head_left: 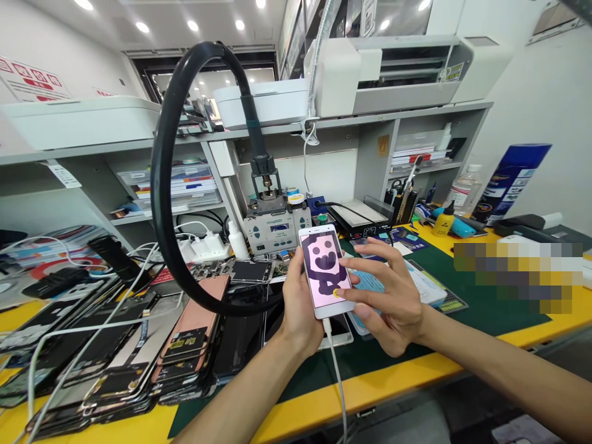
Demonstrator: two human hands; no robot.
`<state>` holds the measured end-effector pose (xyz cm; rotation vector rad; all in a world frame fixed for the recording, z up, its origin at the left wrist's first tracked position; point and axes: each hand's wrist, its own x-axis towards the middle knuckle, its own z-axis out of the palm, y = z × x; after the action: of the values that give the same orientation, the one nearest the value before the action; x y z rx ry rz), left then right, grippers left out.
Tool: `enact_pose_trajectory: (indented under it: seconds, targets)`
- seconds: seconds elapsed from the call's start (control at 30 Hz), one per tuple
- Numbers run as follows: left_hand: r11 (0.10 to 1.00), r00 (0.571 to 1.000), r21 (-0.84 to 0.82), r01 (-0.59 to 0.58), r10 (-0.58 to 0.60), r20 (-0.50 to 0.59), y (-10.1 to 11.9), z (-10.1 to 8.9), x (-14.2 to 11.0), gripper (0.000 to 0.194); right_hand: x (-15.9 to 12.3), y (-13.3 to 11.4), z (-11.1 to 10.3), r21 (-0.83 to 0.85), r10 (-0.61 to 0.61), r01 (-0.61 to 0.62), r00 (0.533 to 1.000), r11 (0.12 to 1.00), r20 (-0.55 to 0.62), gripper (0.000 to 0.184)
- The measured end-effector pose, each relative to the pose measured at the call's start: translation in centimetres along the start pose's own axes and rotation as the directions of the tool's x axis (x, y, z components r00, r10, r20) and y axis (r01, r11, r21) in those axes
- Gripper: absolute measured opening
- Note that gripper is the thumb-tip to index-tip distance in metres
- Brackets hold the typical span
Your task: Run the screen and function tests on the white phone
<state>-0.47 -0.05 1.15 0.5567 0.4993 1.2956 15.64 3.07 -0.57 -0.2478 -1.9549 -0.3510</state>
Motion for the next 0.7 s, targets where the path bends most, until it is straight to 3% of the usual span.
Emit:
enact_pose_trajectory:
  seconds: [0.7]
  targets:
    - [1.0,1.0,0.003,0.012,-0.012,-0.01,0.02,0.07,-0.05,0.062,-0.09,0.3,-0.27,-0.042,0.071,-0.075,0.993,0.996,-0.097,0.023]
